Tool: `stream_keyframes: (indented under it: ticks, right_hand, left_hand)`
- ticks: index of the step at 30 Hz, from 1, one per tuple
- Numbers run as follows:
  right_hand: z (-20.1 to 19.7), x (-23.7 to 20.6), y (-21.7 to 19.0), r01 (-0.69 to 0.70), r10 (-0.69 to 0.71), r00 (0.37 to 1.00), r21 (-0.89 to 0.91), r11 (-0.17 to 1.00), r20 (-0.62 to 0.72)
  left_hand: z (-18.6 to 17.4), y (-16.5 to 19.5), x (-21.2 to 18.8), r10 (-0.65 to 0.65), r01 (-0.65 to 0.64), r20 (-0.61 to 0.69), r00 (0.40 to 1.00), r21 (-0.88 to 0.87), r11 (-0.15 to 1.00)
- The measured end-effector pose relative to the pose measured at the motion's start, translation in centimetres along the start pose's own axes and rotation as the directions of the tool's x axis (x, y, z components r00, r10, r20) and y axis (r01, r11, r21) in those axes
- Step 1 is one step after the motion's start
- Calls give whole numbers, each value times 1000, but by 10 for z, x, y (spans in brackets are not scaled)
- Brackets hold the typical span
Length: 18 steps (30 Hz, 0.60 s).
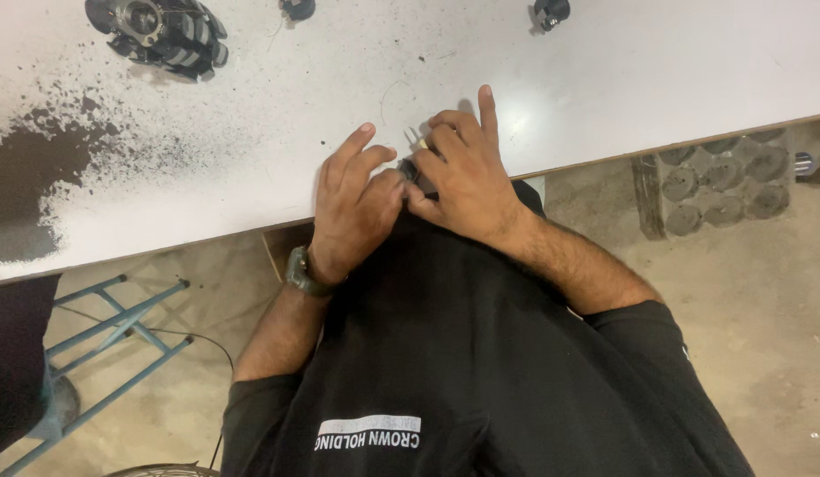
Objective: The person sits at a white workbench and fits small black clutch shoe pads into a circular clutch hub, pressing each pad into place by hand. They set each finished hub aside and repeat the process, building a row of completed hubs on the table.
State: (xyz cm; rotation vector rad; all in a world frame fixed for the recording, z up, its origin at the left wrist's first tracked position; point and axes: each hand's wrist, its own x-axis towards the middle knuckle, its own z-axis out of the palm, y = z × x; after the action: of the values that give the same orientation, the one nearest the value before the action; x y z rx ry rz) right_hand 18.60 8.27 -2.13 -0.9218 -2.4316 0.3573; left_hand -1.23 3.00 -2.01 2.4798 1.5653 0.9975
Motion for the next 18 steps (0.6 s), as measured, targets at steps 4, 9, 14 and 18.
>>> stream_keyframes:
  ticks: [4,9,14,18]
  right_hand:
    - [-2,1,-2,4,-4,1000,-6,1000,9]
    - [-4,1,1,-41,41,999,19,999,0]
    - [-1,-11,3,10,19,986,172,985,-166]
    - [10,-34,-3,66,22,965,324,944,-261]
  left_hand:
    - [-11,-1,8,-245,252,61,968,-189,949]
    - [-19,-4,10,-358,397,172,918,-371,839]
    - [-10,-6,8,-399,443,191,897,-382,811]
    - [2,0,1,-331,332,78,941,-423,843]
